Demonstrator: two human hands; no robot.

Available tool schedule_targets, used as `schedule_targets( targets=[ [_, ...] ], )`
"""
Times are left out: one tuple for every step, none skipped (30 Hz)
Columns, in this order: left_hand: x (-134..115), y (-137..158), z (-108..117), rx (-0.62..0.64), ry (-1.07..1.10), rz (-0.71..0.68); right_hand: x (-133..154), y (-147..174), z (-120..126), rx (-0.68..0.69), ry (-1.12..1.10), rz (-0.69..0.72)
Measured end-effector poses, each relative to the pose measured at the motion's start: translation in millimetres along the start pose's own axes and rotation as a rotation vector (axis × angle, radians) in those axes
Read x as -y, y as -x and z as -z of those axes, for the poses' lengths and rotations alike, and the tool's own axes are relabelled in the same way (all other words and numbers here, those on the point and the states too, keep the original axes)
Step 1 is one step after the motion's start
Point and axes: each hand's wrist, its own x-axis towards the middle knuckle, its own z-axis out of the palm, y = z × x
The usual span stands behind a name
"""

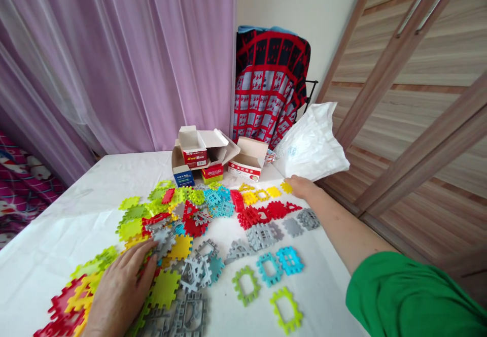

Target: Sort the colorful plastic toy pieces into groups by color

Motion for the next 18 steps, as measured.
schedule_targets(
  targets=[
    [0.3, -0.4, 0.2, -0.004, 0.001, -0.012, -0.4, -2.1, -2.4, 0.003, -0.01, 0.0],
    [0.4, -0.8, 0.5, -0.009, -0.001, -0.022, -0.8, -3.8, -4.6, 0.004, -0.021, 0.001],
    [0.4, -1.2, 0.7, -0.013, -0.006, -0.03, -1.1, -5.3, -6.5, 0.005, -0.033, 0.001],
    [0.3, -1.5, 0.9, -0.017, -0.012, -0.033, -1.4, -6.7, -8.1, 0.004, -0.045, 0.002],
    [0.4, -1.8, 1.0, -0.018, -0.017, -0.033, -1.5, -7.9, -9.3, 0.001, -0.059, 0.003],
    [0.4, -1.9, 1.2, -0.016, -0.018, -0.031, -1.4, -8.9, -10.2, -0.004, -0.072, 0.006],
    [0.6, -1.9, 1.5, -0.011, -0.016, -0.028, -1.2, -9.8, -10.7, -0.009, -0.086, 0.008],
    [0.9, -1.9, 1.7, -0.003, -0.012, -0.025, -0.8, -10.4, -10.9, -0.014, -0.099, 0.012],
    [1.1, -1.8, 2.0, 0.004, -0.01, -0.021, -0.1, -10.6, -10.9, -0.021, -0.112, 0.016],
    [1.4, -1.8, 2.3, 0.011, -0.009, -0.017, 0.7, -10.5, -10.6, -0.028, -0.123, 0.019],
    [1.6, -1.8, 2.5, 0.015, -0.009, -0.014, 1.7, -10.1, -10.3, -0.039, -0.134, 0.021],
    [1.6, -1.9, 2.6, 0.02, -0.009, -0.012, 2.9, -9.5, -9.8, -0.052, -0.145, 0.023],
    [1.6, -1.9, 2.7, 0.024, -0.01, -0.013, 4.3, -8.8, -9.3, -0.07, -0.155, 0.025],
    [1.4, -2.0, 2.6, 0.026, -0.009, -0.015, 6.1, -8.2, -8.7, -0.092, -0.166, 0.027],
    [1.2, -2.1, 2.3, 0.026, -0.009, -0.015, 8.2, -7.9, -8.1, -0.118, -0.176, 0.028],
    [1.0, -2.1, 1.9, 0.023, -0.01, -0.013, 10.6, -8.0, -7.4, -0.149, -0.187, 0.028],
    [0.8, -2.1, 1.4, 0.017, -0.013, -0.01, 13.3, -8.4, -6.7, -0.185, -0.197, 0.026],
    [0.8, -2.0, 0.9, 0.013, -0.017, -0.005, 16.2, -9.2, -5.9, -0.233, -0.209, 0.017]
  ],
)
